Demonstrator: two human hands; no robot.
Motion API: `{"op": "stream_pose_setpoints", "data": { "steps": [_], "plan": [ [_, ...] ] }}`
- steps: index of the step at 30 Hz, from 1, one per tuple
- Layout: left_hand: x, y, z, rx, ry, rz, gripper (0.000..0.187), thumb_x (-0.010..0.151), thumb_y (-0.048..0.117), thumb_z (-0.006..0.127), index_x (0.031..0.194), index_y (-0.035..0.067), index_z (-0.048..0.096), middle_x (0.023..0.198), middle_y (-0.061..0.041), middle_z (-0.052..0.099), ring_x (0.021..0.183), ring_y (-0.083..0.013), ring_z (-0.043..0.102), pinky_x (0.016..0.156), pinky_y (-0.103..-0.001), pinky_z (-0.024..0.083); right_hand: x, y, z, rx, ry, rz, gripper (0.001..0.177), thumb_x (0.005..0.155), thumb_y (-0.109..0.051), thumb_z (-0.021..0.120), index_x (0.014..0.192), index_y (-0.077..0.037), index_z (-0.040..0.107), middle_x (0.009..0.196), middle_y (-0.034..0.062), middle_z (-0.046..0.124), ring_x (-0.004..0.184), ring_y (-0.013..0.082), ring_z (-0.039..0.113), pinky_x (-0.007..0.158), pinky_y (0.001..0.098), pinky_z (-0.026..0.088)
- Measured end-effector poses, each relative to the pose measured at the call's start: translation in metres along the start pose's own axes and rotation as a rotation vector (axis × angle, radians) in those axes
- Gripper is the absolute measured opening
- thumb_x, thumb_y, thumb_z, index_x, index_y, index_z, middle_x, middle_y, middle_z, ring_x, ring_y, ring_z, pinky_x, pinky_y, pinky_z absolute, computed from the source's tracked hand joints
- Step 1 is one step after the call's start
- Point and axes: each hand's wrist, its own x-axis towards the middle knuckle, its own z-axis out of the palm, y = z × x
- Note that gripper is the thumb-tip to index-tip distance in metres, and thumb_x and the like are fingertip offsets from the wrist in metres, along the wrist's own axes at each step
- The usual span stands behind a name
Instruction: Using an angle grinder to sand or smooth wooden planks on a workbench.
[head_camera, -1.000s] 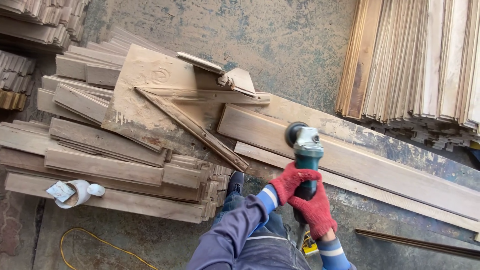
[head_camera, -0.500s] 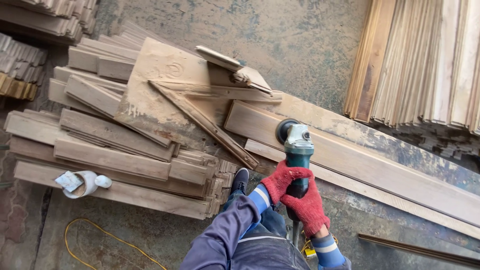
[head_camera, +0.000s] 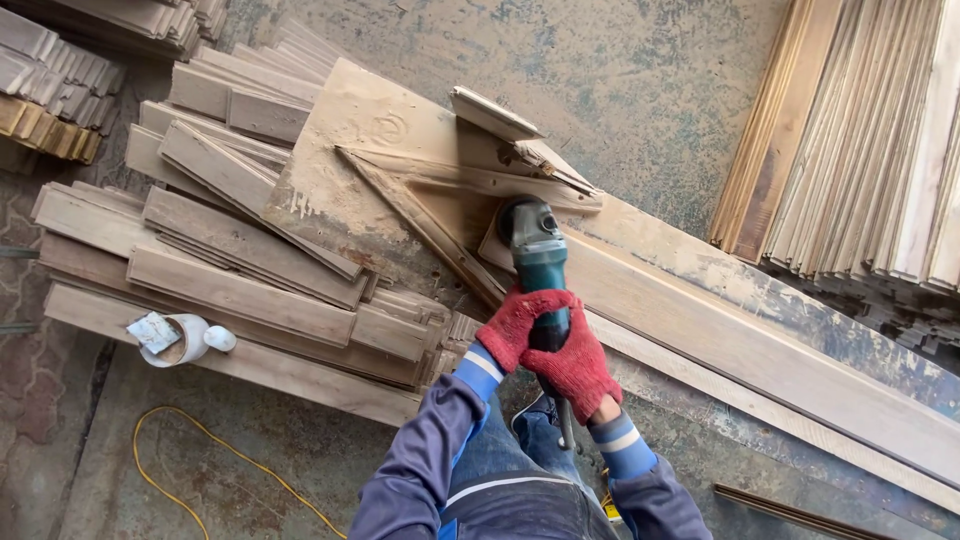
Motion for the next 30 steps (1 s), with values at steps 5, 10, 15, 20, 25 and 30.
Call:
{"op": "stream_pose_setpoints", "data": {
  "steps": [5,10,15,20,25,30],
  "plan": [
    [0.007,0.007,-0.004,0.0,0.012,0.001,0.061,0.063,0.024,0.096,0.116,0.012,0.069,0.088,-0.014,0.072,0.084,-0.0315,0.075,0.079,-0.045,0.062,0.01,-0.008,-0.003,-0.049,-0.02,0.009,0.128,0.048,-0.047,0.093,0.159,-0.041,0.029,0.128,0.0165,0.068,0.125,0.0361,0.064,0.109,0.0483,0.05],
    [0.016,-0.039,0.023,0.0,-0.047,-0.035,0.056,0.064,0.024,0.094,0.114,0.011,0.072,0.085,-0.014,0.071,0.08,-0.0299,0.075,0.074,-0.045,0.063,-0.015,0.0,-0.026,0.026,0.011,0.068,0.121,0.047,-0.046,0.093,0.155,-0.041,0.037,0.123,0.0226,0.069,0.123,0.0396,0.064,0.107,0.0502,0.051],
    [-0.002,-0.055,0.056,0.038,-0.099,-0.1,0.063,0.058,0.023,0.097,0.113,0.005,0.071,0.083,-0.018,0.072,0.075,-0.0321,0.074,0.072,-0.046,0.063,-0.036,0.015,-0.05,0.135,0.053,0.127,0.112,0.047,-0.045,0.094,0.148,-0.026,0.049,0.118,0.0297,0.068,0.119,0.0461,0.064,0.104,0.0552,0.051],
    [0.009,-0.052,0.043,0.012,-0.046,-0.099,0.067,0.06,0.024,0.097,0.117,0.003,0.068,0.082,-0.02,0.069,0.078,-0.0336,0.075,0.073,-0.049,0.062,-0.017,0.03,-0.036,0.116,0.052,0.11,0.118,0.046,-0.044,0.097,0.151,-0.031,0.045,0.119,0.0255,0.069,0.119,0.0432,0.065,0.103,0.0537,0.052],
    [0.001,-0.006,0.02,-0.019,0.016,-0.032,0.068,0.062,0.024,0.096,0.12,0.007,0.066,0.088,-0.017,0.071,0.082,-0.0315,0.075,0.076,-0.048,0.063,-0.009,-0.018,-0.021,-0.018,-0.019,0.071,0.126,0.049,-0.046,0.094,0.158,-0.043,0.031,0.128,0.022,0.066,0.127,0.0387,0.062,0.109,0.0496,0.049],
    [0.005,0.013,0.0,0.018,0.089,-0.001,0.074,0.063,0.027,0.097,0.125,0.009,0.062,0.095,-0.018,0.071,0.09,-0.0313,0.074,0.084,-0.048,0.06,0.009,-0.021,-0.011,-0.06,-0.081,-0.027,0.12,0.049,-0.049,0.092,0.155,-0.042,0.035,0.125,0.0152,0.07,0.125,0.035,0.064,0.108,0.0495,0.051]
  ]
}}
